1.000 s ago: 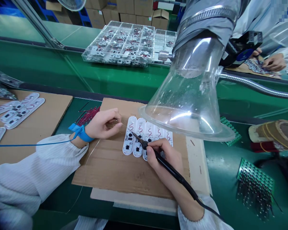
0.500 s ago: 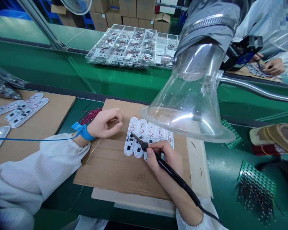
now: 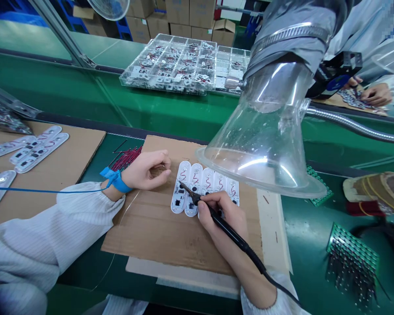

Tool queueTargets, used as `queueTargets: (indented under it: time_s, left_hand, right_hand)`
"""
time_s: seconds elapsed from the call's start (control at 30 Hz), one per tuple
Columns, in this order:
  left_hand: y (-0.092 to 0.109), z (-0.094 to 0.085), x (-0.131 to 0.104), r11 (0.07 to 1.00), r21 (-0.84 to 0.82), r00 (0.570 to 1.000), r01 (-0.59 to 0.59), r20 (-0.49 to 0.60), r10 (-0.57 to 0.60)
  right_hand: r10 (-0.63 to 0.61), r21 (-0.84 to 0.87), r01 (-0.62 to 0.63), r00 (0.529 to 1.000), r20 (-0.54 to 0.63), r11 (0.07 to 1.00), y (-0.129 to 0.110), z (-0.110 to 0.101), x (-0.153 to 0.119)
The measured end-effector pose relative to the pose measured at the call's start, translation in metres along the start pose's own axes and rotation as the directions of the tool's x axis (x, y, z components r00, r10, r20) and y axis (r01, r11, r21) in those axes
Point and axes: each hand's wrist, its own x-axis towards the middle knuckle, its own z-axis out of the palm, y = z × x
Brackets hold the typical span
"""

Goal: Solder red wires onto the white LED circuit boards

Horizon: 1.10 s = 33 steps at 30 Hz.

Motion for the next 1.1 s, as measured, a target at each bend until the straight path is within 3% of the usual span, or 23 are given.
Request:
queueTargets:
  time_s: [0.37,0.6,0.73,0.83,0.97,1.1]
  left_hand:
    - [-0.003,0.002,-0.001,0.995,-0.059,0.994,0.08,-0.069,-0.084]
    - [0.001,-0.003,0.0,0.993,-0.098,0.986,0.058,-0.148,-0.073]
    - [0.035,0.007,0.003,0.988,-0.153,0.999,0.009,-0.033,-0.014]
    - [0.079,0.027,0.005,0.96,-0.281,0.998,-0.004,0.058,0.021]
    - [0.126,0.046,0.009,0.931,-0.338,0.976,0.136,0.208,-0.067]
    - [0.139,0.042,0.004,0.897,-0.316,0.926,0.309,0.317,-0.207]
  right_hand:
    - [-0.021,0.027,0.021,0.999,-0.029,0.999,-0.002,0.001,0.002]
    - [-0.052,0.172,0.11,0.949,-0.31,0.979,0.016,-0.023,-0.022]
    - [-0.042,0.132,0.091,0.943,-0.33,0.987,0.025,-0.041,-0.047]
    - [-0.161,-0.028,0.159,0.958,-0.239,0.987,0.024,-0.039,-0.059]
    - [-0.331,-0.108,0.315,0.924,-0.193,0.943,0.017,-0.019,-0.062]
    - [-0.35,-0.064,0.344,0.912,-0.215,0.937,0.024,-0.008,-0.063]
